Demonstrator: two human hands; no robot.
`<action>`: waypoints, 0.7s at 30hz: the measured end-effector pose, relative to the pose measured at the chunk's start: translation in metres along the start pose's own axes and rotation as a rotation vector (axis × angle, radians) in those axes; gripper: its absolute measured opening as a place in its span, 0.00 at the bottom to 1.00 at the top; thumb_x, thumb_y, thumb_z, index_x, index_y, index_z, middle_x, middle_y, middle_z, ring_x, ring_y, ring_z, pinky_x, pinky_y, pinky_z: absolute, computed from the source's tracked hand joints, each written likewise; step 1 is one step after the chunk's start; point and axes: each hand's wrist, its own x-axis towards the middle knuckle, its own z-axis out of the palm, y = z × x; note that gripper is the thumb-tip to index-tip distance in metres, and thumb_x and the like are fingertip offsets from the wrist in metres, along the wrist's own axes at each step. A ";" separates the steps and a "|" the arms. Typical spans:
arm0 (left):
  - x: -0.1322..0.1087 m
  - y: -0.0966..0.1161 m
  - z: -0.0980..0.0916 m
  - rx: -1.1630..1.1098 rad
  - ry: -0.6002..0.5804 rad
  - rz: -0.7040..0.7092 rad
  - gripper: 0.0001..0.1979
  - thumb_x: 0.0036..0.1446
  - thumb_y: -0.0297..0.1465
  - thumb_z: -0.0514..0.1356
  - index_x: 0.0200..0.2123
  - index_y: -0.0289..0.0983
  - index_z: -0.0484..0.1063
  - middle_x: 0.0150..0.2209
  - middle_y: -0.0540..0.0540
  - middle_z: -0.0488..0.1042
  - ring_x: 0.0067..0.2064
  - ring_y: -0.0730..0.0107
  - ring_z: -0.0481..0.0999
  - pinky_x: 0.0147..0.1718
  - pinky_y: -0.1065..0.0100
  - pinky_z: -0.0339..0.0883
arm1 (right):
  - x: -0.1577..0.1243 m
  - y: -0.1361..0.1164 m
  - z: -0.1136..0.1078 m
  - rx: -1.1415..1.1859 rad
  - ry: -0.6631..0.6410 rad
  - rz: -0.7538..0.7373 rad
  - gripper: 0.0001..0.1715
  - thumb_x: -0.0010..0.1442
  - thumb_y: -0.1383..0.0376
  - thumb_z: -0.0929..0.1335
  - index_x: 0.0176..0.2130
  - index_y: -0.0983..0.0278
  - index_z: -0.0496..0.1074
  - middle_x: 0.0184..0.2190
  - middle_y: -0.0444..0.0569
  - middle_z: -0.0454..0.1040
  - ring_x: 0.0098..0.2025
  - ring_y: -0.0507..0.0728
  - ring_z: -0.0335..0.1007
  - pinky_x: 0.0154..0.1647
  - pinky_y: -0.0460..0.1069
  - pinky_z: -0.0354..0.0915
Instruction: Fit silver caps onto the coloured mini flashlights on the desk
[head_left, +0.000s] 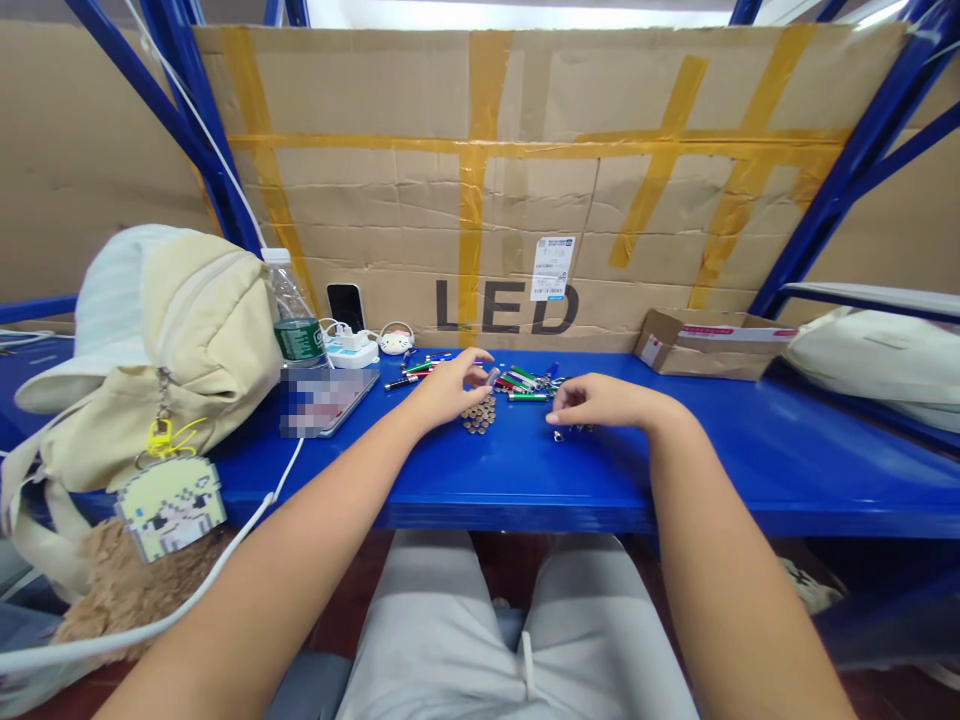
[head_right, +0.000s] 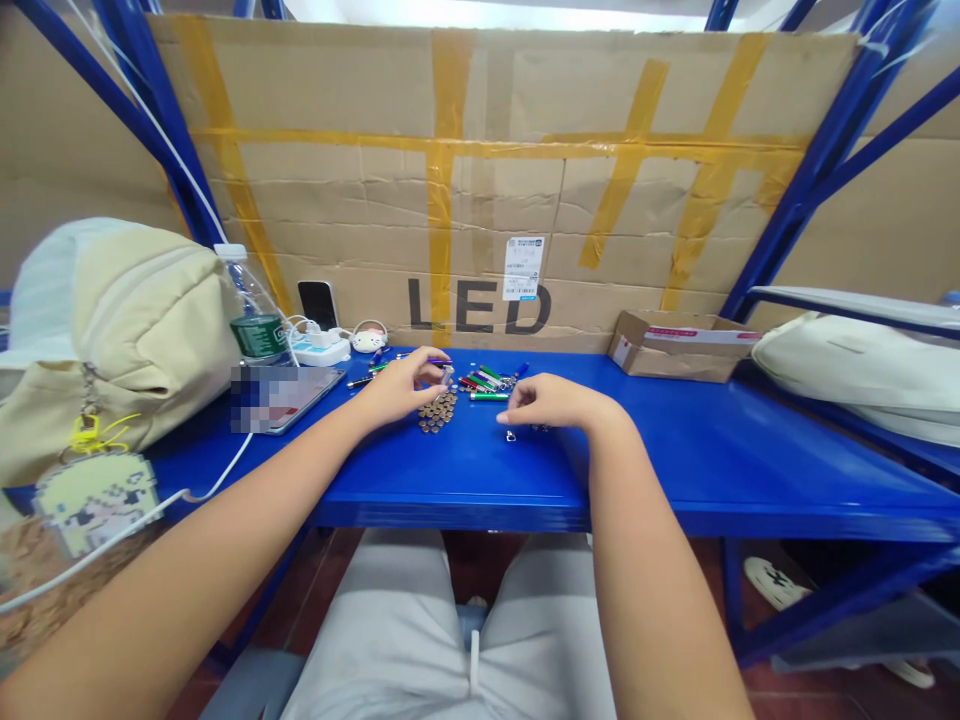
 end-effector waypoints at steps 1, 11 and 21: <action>0.000 0.000 0.000 0.005 0.002 0.000 0.18 0.54 0.29 0.59 0.49 0.39 0.63 0.40 0.45 0.78 0.43 0.65 0.77 0.44 0.63 0.67 | -0.001 0.003 -0.001 -0.023 -0.051 0.024 0.19 0.47 0.49 0.71 0.28 0.62 0.75 0.26 0.45 0.75 0.27 0.53 0.67 0.26 0.46 0.60; -0.001 0.004 0.001 0.034 -0.067 0.026 0.20 0.55 0.30 0.59 0.51 0.39 0.62 0.40 0.46 0.77 0.44 0.66 0.76 0.41 0.65 0.69 | 0.009 -0.010 0.011 -0.035 0.066 -0.019 0.11 0.51 0.58 0.69 0.30 0.64 0.75 0.28 0.46 0.76 0.30 0.52 0.69 0.28 0.45 0.61; -0.002 0.011 0.002 0.110 -0.133 0.083 0.11 0.54 0.30 0.57 0.41 0.37 0.74 0.38 0.48 0.78 0.40 0.67 0.76 0.39 0.68 0.69 | 0.029 -0.025 0.033 0.612 0.272 -0.143 0.10 0.49 0.64 0.72 0.34 0.65 0.75 0.26 0.45 0.77 0.27 0.52 0.73 0.33 0.48 0.71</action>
